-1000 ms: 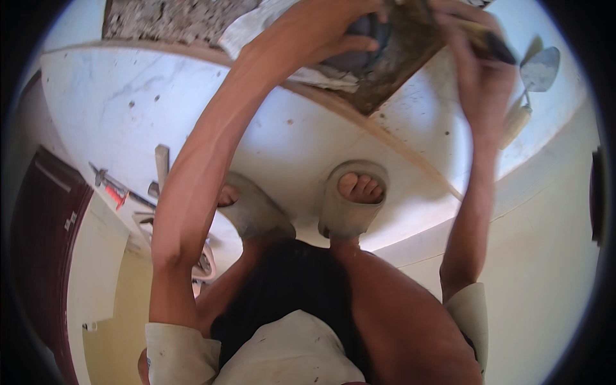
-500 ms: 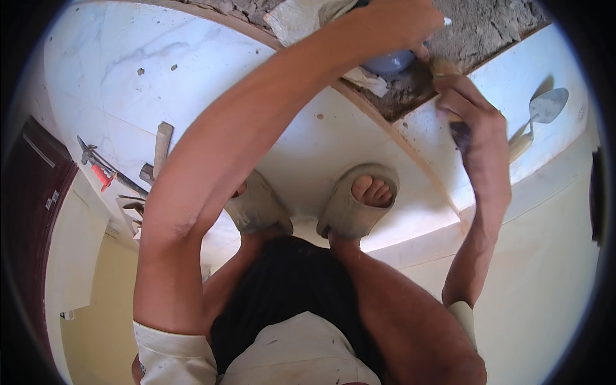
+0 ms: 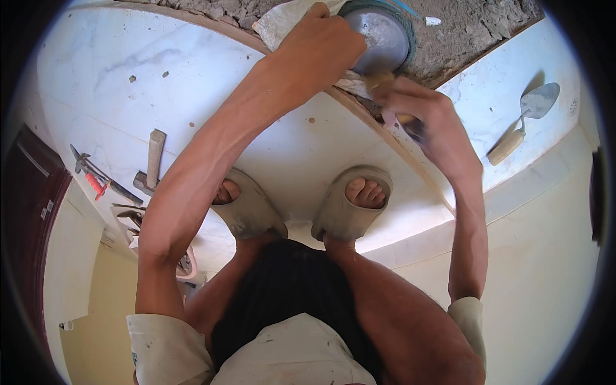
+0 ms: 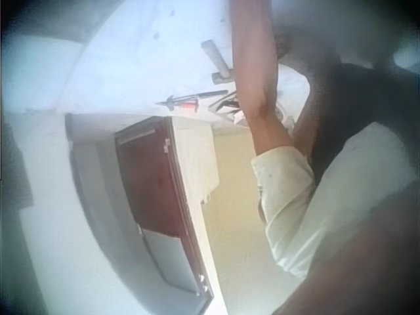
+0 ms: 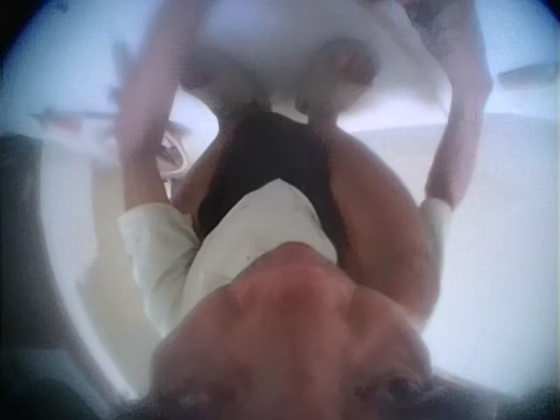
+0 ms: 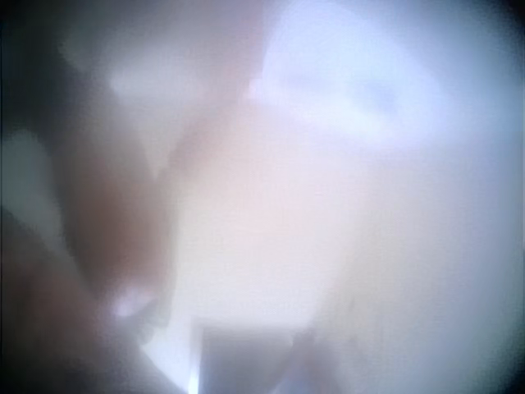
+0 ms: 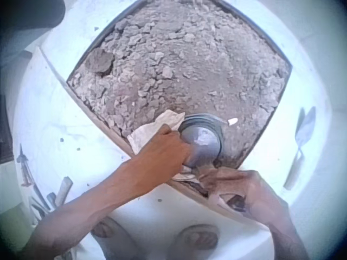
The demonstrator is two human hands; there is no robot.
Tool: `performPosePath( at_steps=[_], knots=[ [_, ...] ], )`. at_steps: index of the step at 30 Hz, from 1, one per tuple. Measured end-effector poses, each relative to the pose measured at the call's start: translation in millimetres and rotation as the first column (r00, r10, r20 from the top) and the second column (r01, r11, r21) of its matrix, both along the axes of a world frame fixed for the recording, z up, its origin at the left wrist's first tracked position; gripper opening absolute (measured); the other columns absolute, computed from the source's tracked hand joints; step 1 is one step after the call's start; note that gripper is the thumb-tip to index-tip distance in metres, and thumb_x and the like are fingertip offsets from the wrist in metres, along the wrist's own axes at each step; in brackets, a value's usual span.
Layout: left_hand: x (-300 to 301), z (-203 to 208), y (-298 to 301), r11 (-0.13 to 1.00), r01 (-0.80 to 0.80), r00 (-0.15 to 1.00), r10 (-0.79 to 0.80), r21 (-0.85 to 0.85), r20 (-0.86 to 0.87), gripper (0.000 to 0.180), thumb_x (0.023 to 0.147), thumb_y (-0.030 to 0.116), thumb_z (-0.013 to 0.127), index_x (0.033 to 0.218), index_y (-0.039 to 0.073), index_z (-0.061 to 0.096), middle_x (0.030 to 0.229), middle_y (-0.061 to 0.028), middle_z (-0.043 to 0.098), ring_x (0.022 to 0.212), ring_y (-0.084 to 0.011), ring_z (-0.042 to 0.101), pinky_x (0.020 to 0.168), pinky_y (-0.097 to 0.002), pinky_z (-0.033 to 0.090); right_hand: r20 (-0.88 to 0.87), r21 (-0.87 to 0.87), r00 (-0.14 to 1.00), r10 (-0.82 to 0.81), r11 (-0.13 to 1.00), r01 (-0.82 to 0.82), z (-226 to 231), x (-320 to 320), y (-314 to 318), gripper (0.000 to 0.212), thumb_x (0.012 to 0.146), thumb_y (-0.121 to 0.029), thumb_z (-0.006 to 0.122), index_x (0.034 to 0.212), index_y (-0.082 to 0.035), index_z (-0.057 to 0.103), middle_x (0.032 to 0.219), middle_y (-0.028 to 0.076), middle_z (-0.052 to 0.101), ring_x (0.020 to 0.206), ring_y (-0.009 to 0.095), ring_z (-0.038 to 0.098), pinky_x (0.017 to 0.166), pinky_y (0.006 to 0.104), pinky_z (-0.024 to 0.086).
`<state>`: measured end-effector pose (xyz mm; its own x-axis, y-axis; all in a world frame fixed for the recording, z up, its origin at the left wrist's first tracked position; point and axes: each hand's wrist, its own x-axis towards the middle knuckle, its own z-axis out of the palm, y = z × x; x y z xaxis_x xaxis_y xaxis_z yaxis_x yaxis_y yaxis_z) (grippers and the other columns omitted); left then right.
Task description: The person uses a brush to apply a gray cement-like substance around a circular pipe opening in a tiled floor. They repeatedly brush the material into the gap and smooth it with their fingers, occasionally wiping excess with a cloth. A second person briefly enters the frame near the end.
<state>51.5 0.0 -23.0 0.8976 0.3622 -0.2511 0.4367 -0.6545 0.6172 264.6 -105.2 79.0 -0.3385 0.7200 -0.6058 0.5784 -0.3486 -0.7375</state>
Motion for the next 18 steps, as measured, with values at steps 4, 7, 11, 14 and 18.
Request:
performPosePath(
  at_steps=[4, 7, 11, 14, 18],
  knots=[
    [-7, 6, -7, 0.992, 0.122, 0.956, -0.112, 0.021, -0.27, 0.013, 0.089, 0.01, 0.075, 0.101, 0.008, 0.073, 0.09, -0.0163, 0.073, 0.094, -0.0385, 0.072, 0.086, -0.0494, 0.056, -0.057, 0.331, 0.995, -0.076, 0.939, 0.09, -19, 12, -8, 0.013, 0.083, 0.011, 0.069, 0.088, -0.001, 0.064, 0.098, 0.009, 0.073, 0.096, 0.023, 0.071, 0.085, 0.0346, 0.057],
    [-3, 0, 5, 0.998, -0.008, 0.989, -0.001, -0.057, -0.15, 0.012, 0.089, 0.009, 0.075, 0.1, 0.008, 0.074, 0.079, -0.0117, 0.072, 0.087, -0.0363, 0.072, 0.086, -0.0467, 0.057, -0.082, 0.42, 0.975, -0.207, 0.88, 0.222, -1, 36, 12, 0.018, 0.081, 0.015, 0.07, 0.087, 0.0, 0.064, 0.101, 0.009, 0.076, 0.096, 0.022, 0.072, 0.085, 0.0339, 0.057],
    [13, 15, 17, 0.959, -0.135, 0.991, 0.135, -0.248, -0.018, 0.006, 0.09, 0.01, 0.069, 0.09, 0.005, 0.073, 0.087, -0.0189, 0.074, 0.092, -0.0422, 0.071, 0.082, -0.0526, 0.053, 0.06, 0.295, 0.998, 0.029, 0.954, -0.046, -30, 48, 5, 0.019, 0.078, 0.012, 0.072, 0.087, -0.002, 0.064, 0.102, 0.007, 0.077, 0.096, 0.022, 0.072, 0.087, 0.0346, 0.058],
    [9, 10, 7, 0.949, -0.204, 0.975, 0.218, -0.241, 0.033, 0.008, 0.092, 0.01, 0.065, 0.095, 0.005, 0.071, 0.09, -0.0188, 0.074, 0.093, -0.0426, 0.07, 0.081, -0.0533, 0.053, 0.033, 0.429, 0.955, -0.295, 0.867, 0.253, -34, 90, 17, 0.017, 0.083, 0.012, 0.072, 0.089, -0.004, 0.067, 0.103, 0.006, 0.077, 0.094, 0.019, 0.071, 0.085, 0.0308, 0.057],
    [33, 15, 7, 0.913, -0.316, 0.939, 0.34, -0.259, 0.055, 0.01, 0.093, 0.009, 0.07, 0.1, 0.005, 0.073, 0.088, -0.0157, 0.075, 0.092, -0.0385, 0.072, 0.086, -0.0498, 0.056, -0.14, 0.355, 0.989, -0.038, 0.931, 0.086, -10, 78, 32, 0.018, 0.085, 0.017, 0.069, 0.089, -0.001, 0.069, 0.1, 0.01, 0.078, 0.093, 0.022, 0.073, 0.08, 0.0347, 0.059]
  ],
)
